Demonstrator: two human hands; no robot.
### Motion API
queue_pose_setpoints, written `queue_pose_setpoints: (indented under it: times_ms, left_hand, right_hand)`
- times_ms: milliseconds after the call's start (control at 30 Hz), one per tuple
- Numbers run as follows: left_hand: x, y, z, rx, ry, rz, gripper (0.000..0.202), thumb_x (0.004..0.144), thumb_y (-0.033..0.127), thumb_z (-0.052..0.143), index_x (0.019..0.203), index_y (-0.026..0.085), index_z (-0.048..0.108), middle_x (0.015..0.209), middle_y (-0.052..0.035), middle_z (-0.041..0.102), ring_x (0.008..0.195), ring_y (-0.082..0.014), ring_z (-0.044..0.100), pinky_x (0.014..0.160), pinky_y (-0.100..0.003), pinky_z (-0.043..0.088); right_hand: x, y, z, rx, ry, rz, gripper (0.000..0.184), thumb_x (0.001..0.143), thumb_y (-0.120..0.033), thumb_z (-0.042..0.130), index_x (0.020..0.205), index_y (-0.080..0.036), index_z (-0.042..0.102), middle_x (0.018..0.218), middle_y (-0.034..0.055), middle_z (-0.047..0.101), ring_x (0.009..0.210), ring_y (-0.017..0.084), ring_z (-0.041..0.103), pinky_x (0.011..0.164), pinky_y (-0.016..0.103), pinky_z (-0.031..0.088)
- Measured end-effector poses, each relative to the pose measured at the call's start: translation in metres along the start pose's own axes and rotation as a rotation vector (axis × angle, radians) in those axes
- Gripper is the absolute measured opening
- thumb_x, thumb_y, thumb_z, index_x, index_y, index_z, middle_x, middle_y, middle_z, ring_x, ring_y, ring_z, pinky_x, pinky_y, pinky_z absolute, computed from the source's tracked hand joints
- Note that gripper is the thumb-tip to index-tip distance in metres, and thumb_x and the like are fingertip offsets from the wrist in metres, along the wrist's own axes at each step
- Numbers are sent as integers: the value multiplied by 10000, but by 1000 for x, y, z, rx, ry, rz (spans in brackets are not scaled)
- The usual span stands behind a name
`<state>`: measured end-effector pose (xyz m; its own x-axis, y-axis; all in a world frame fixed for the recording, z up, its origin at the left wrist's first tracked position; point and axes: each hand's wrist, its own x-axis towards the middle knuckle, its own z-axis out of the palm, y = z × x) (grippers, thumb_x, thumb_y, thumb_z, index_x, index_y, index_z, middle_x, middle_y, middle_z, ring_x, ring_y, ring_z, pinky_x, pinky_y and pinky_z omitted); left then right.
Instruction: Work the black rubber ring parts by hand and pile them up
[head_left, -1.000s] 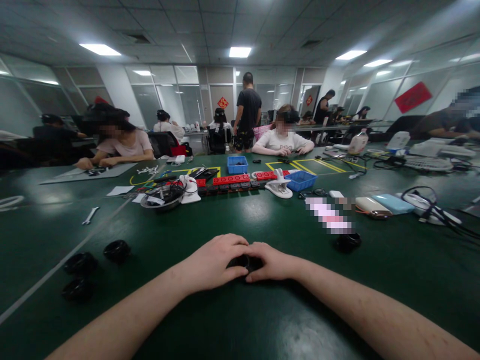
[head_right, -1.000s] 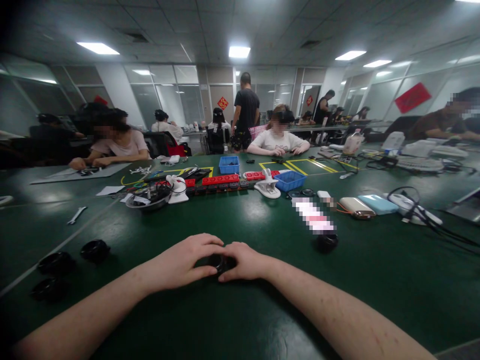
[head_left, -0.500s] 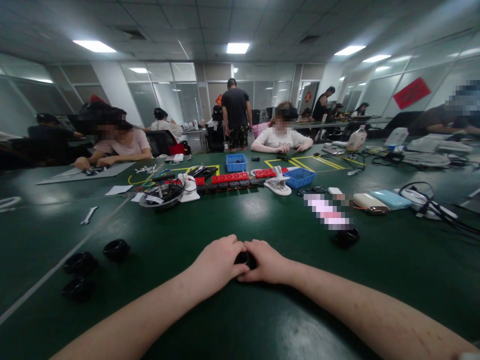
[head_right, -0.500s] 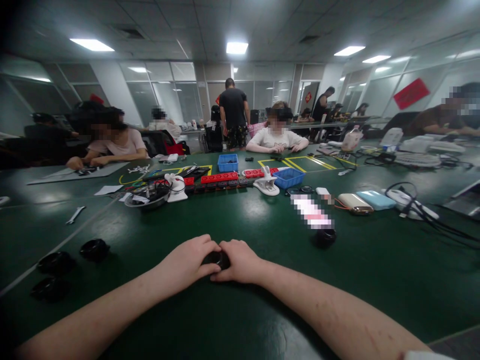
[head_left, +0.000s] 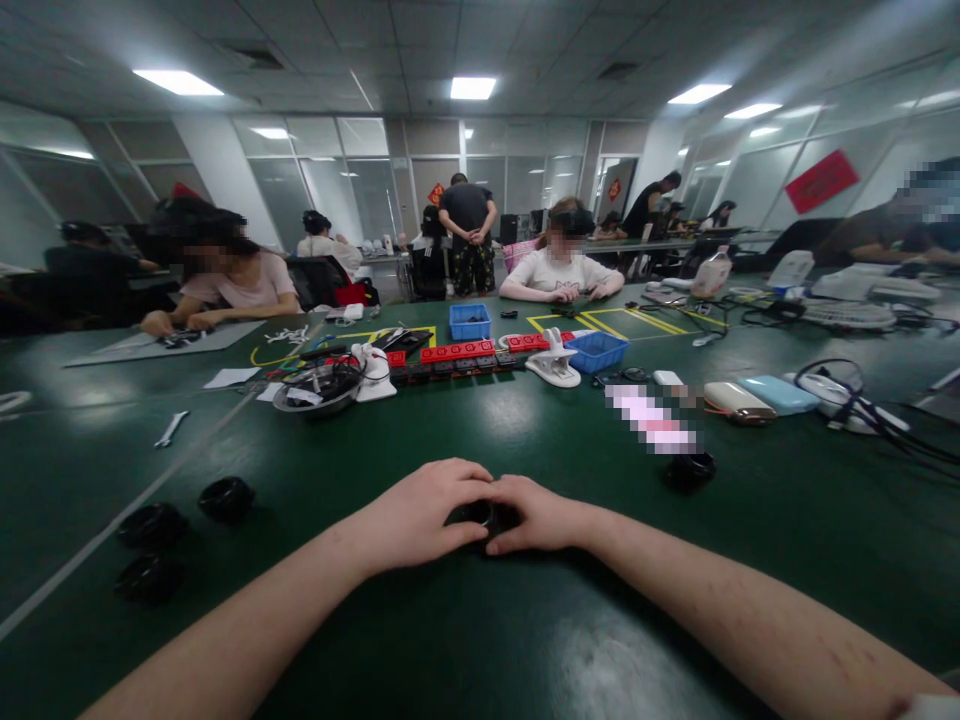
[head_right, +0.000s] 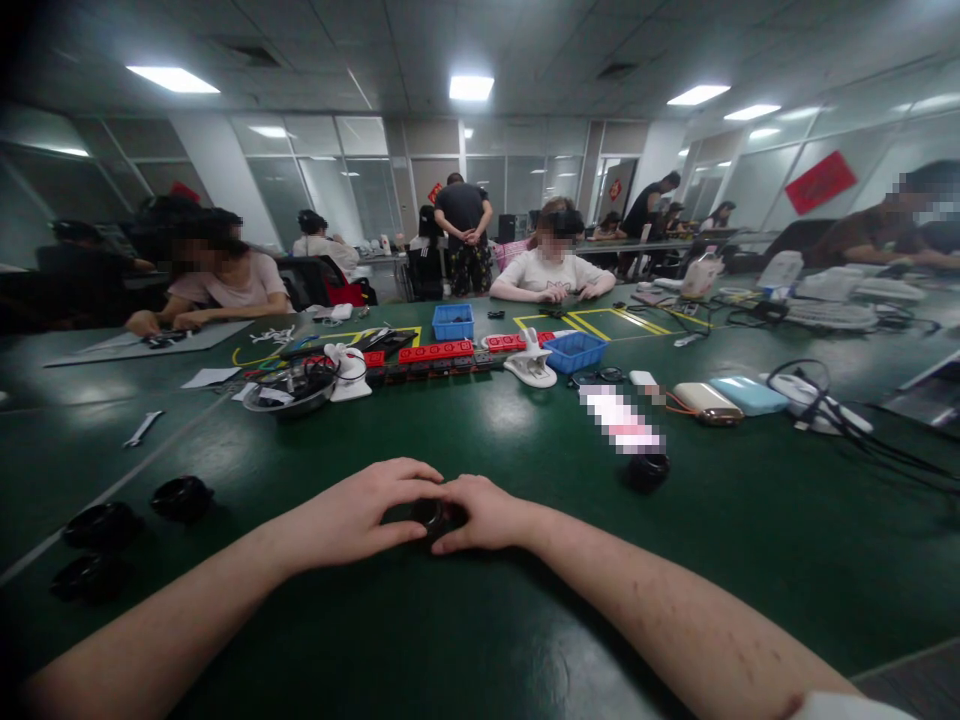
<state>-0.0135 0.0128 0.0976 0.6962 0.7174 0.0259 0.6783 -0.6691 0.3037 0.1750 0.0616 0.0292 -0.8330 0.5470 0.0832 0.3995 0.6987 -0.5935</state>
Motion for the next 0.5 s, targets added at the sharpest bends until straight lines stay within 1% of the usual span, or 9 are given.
queue_pose_setpoints:
  times_ms: [33,100,200,333,433,500]
  left_hand:
    - [0,-3,-1,-51,-31,40,386,816,193,597,1182,297,532,1233,5,544,1124,-170,491,969,-296,353]
    - [1,-8,-1,-111,-94,66,409,824,121,566,1197,286,533,1251,5,551,1144,-157,491,991,-279,337]
    - [3,-10,1,-112,-138,43,405,818,103,574,1189,265,548,1231,5,577,1135,-143,508,991,-252,338]
    - [3,-4,1,-34,-116,-57,363,804,163,617,1149,266,571,1144,10,616,1054,-144,555,939,-241,386]
    - [5,7,4,39,-86,-160,289,789,226,638,1075,245,604,1009,-7,631,939,-172,591,830,-265,452]
    - [7,16,9,112,-58,-265,252,780,274,639,1017,192,615,938,-38,619,849,-204,604,741,-299,480]
  right_hand:
    - [0,1,-1,3,-12,-14,438,653,-327,732,1050,-193,600,910,14,613,832,174,545,757,285,392]
    - [1,2,-3,-6,-25,-27,388,656,-314,735,1002,-178,625,885,12,616,831,171,546,769,282,388]
    - [3,2,-1,-17,-26,-19,353,651,-325,742,946,-162,639,844,7,617,810,163,551,759,270,389]
    - [3,0,3,-44,10,41,385,628,-363,753,934,-167,627,837,4,617,785,160,551,710,256,391]
    - [3,-4,9,-87,61,102,429,619,-422,742,937,-167,606,840,17,614,776,173,544,684,266,385]
    - [3,-8,14,-125,100,145,454,613,-451,728,937,-164,591,844,32,612,769,186,539,670,278,380]
